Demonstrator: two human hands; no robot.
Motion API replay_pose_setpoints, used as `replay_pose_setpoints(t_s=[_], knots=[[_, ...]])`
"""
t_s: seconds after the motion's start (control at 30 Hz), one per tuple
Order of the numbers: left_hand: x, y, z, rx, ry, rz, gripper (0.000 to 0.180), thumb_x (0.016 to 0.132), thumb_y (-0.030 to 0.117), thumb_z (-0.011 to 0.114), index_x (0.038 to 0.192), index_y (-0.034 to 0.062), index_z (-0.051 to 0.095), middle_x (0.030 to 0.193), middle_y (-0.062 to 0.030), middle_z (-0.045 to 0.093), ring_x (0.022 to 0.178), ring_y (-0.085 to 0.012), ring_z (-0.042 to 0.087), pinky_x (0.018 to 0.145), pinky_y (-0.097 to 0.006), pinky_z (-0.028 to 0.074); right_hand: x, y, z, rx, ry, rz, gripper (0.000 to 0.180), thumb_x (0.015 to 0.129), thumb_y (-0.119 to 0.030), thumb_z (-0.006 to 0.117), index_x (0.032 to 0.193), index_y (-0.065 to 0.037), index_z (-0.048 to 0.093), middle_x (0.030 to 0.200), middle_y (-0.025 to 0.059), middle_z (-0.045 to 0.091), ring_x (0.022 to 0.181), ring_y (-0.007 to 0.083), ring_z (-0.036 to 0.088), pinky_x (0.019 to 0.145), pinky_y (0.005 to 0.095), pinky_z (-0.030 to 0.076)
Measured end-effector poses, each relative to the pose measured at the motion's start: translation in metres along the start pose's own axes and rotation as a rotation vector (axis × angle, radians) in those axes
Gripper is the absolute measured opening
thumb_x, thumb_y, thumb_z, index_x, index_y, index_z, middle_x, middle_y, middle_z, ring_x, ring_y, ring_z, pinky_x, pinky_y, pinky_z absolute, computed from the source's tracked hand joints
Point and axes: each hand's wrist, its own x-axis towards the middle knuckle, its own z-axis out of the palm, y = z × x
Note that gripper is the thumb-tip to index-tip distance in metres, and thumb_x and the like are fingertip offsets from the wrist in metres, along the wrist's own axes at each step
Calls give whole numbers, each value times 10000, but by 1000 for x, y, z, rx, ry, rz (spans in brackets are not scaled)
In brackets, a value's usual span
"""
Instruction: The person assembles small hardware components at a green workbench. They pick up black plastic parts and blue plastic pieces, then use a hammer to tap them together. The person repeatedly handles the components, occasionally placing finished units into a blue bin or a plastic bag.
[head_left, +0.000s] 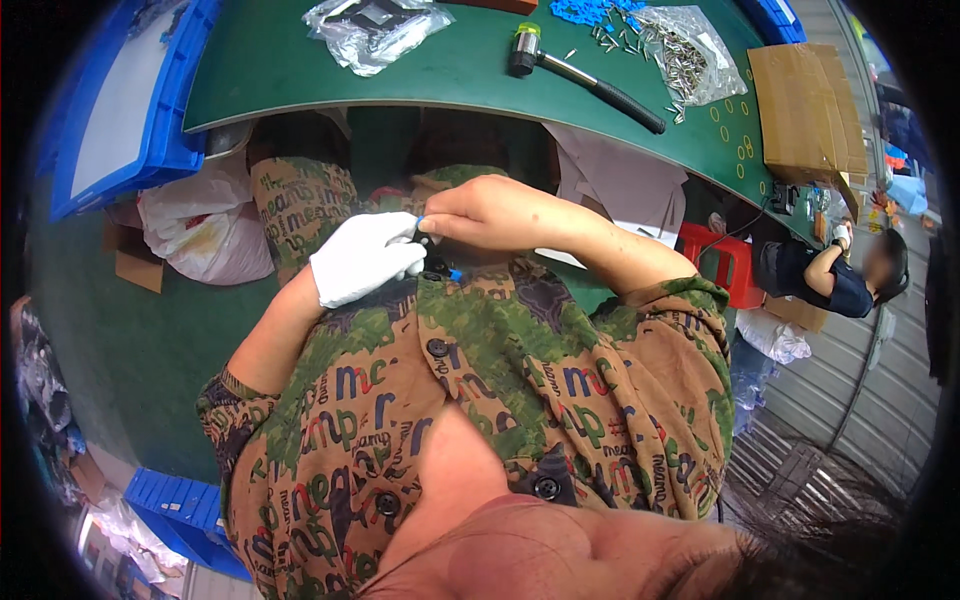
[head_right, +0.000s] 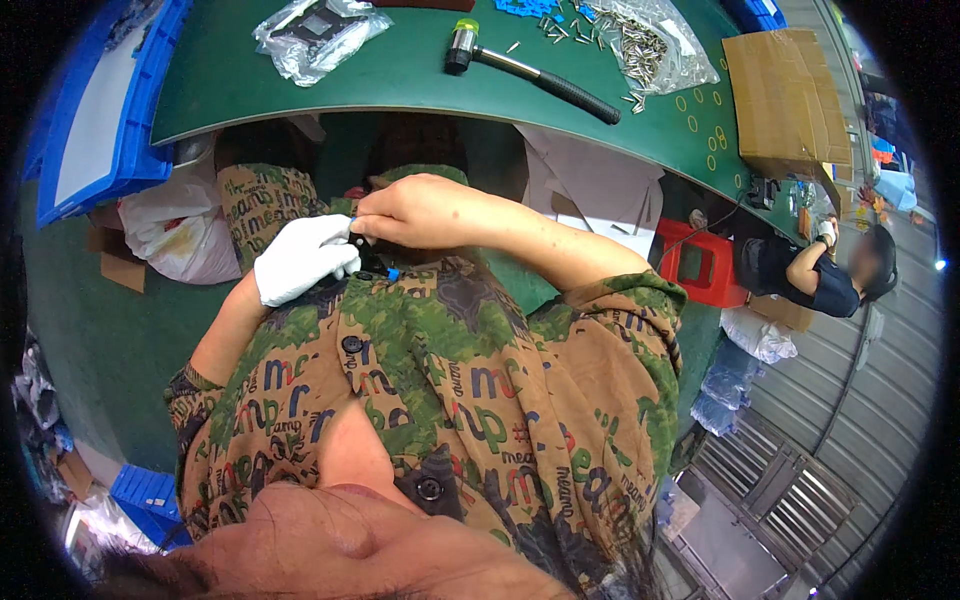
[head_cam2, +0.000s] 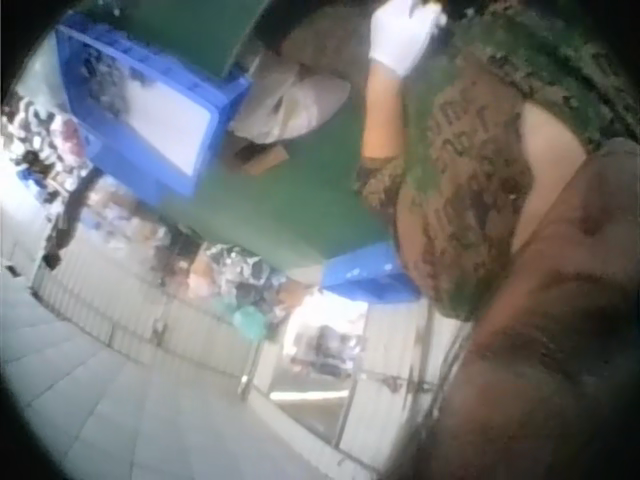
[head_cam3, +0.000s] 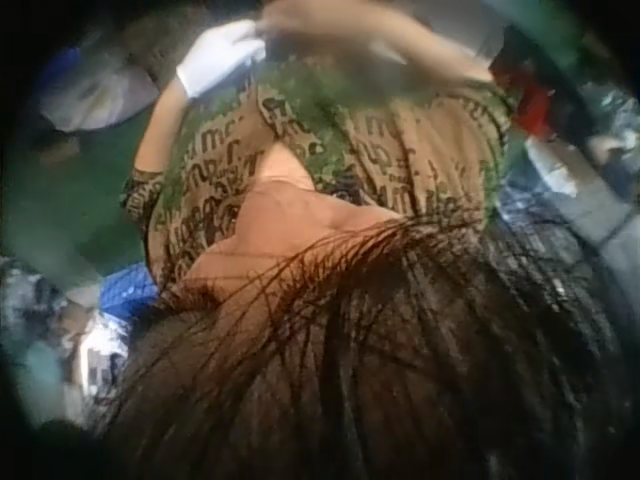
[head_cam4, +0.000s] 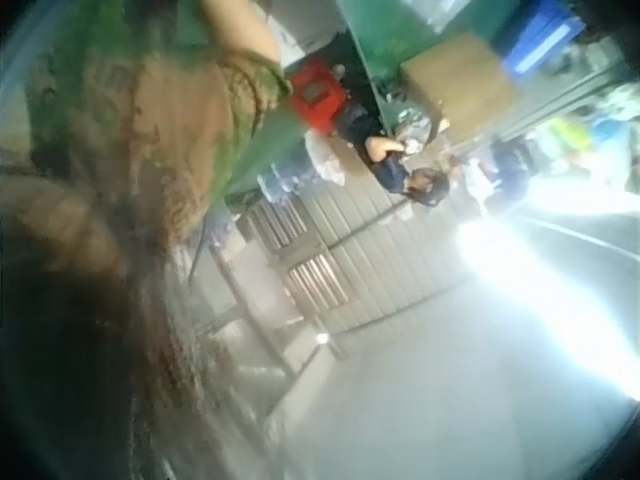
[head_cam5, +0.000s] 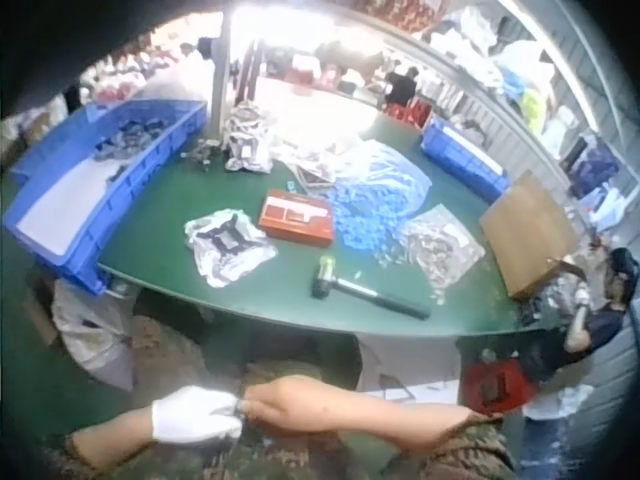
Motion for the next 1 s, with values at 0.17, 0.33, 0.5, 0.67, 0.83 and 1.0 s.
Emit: replay_pose_setpoints(t_s=[0.17,0.33,0.5,0.67,0.83,1.0], knots=[[-5,4,-24,-197,-82,8,319,1003,159,588,1253,-33,633,958,-74,719,864,-123,651,837,-281,528,-5,-3,-14,95,75,4,344,1035,-356,575,984,-38,695,863,151,680,822,326,655,752,412,516],[1,29,-84,-60,195,188,351,1019,159,589,1319,-19,624,1063,-64,732,996,-126,662,943,-296,503,-36,15,-75,-406,832,-36,228,939,-279,690,990,-59,714,940,139,696,901,324,674,800,433,513],[38,85,-125,14,391,362,358,1014,166,581,1319,-17,617,1063,-60,726,969,-119,661,923,-289,514,-48,53,-92,-1000,862,268,339,884,-322,729,1119,-99,630,1040,58,638,1037,270,607,855,453,453],[112,142,-144,43,457,476,381,994,171,604,1330,-7,616,1086,-73,730,982,-137,682,897,-283,534,-41,64,-87,-853,869,288,221,916,-210,691,1097,-83,678,994,90,584,997,297,579,854,426,453],[183,154,-170,380,459,583,296,971,222,586,1202,60,676,1068,-81,721,990,-179,673,890,-311,529,-46,48,-93,-626,960,181,230,927,-169,685,1110,-38,635,1019,139,570,964,343,598,833,432,501],[194,164,-170,638,496,580,308,975,278,557,1126,29,656,1042,-124,718,972,-241,684,884,-350,527,-52,20,-108,-55,1134,82,247,982,-185,660,1123,-9,561,855,90,613,672,213,634,610,364,516]])
